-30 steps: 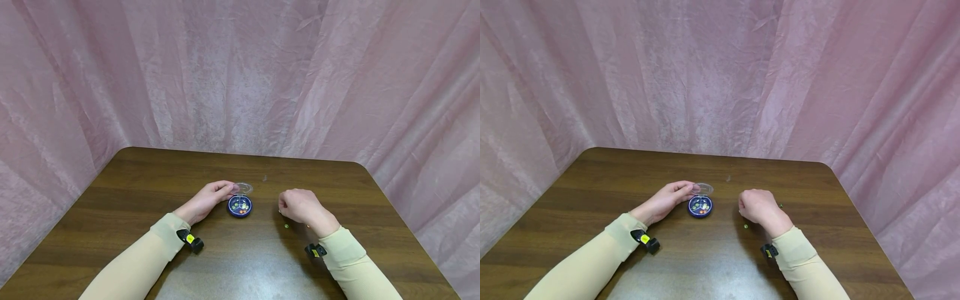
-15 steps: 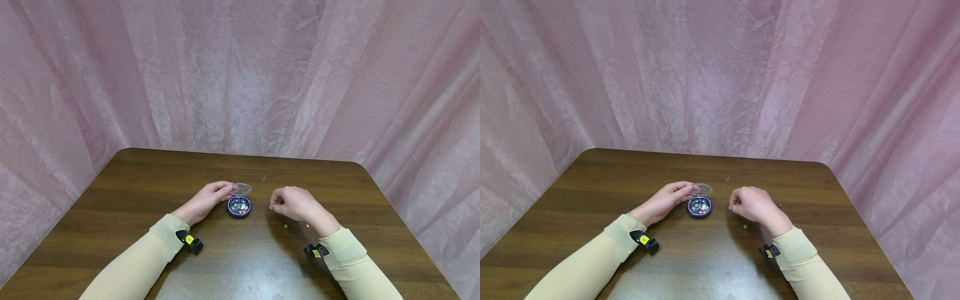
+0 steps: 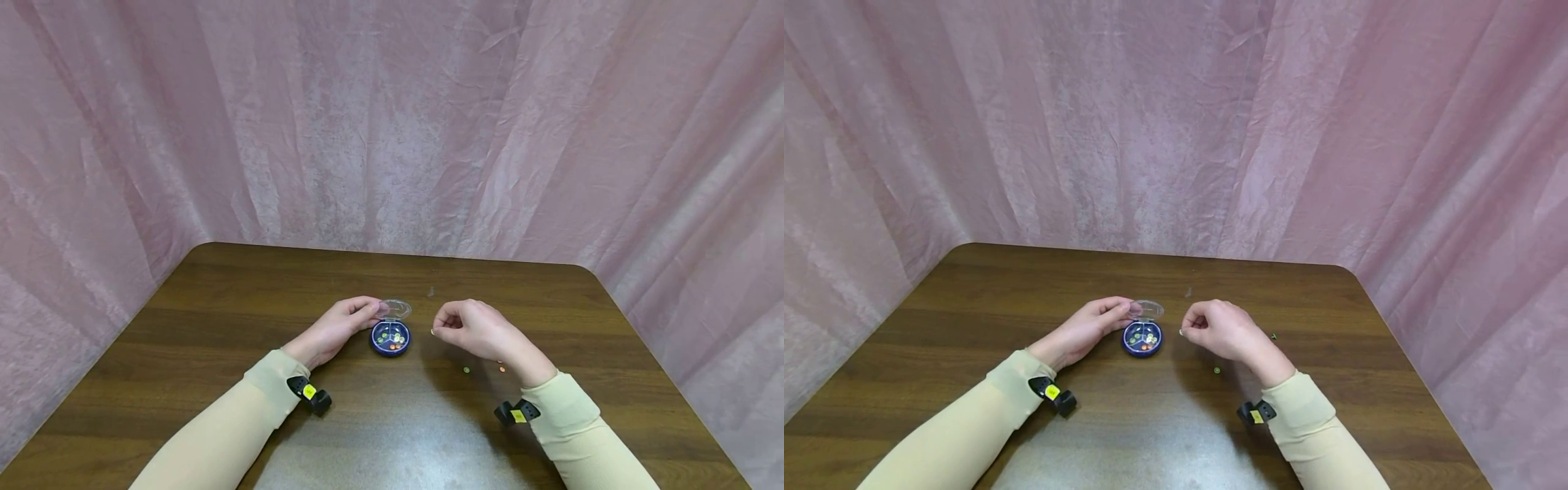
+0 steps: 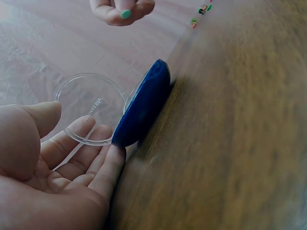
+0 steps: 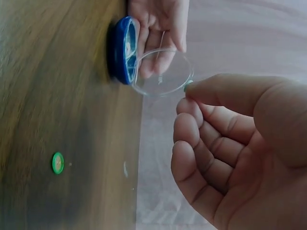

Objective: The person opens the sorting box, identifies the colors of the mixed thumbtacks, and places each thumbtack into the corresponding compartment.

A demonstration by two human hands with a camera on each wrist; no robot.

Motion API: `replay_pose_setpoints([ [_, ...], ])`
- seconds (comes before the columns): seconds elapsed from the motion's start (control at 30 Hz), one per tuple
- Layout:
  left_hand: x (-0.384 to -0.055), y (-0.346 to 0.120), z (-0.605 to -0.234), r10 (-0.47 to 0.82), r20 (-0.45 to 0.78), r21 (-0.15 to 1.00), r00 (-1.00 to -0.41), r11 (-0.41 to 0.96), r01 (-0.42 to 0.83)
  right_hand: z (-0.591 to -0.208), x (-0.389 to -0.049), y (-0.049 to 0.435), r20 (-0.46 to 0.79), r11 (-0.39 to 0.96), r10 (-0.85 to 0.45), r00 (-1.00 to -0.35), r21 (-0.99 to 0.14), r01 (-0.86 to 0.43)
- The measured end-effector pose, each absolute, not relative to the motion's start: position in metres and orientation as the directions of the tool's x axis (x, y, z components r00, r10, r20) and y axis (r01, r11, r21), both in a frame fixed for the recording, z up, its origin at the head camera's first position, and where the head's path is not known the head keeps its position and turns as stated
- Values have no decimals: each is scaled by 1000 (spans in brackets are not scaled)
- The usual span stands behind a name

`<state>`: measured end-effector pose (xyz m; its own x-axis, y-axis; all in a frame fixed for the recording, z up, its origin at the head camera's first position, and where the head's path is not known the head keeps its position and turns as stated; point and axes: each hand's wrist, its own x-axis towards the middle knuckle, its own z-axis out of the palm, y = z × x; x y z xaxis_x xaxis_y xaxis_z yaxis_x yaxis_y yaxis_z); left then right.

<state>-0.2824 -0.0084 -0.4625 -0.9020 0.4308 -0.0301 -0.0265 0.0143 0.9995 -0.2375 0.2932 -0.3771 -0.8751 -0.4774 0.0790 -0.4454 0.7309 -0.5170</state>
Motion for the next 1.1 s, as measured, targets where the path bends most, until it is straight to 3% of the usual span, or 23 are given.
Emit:
replay_pose_setpoints([
  [0.47,-283,-7,-462,425,-32,999,-905,26,-23,-366,-226,285,71,525,-485,-872,-774,-355],
  [0.73,-282,-7,-462,421,-31,999,-906,19,-26,-361,-224,285,70,233,-523,-849,-947,-222],
  [1.1,-282,-7,-462,423,-31,1000,-906,13,-28,-360,-224,286,134,-110,-589,-797,-990,-86],
])
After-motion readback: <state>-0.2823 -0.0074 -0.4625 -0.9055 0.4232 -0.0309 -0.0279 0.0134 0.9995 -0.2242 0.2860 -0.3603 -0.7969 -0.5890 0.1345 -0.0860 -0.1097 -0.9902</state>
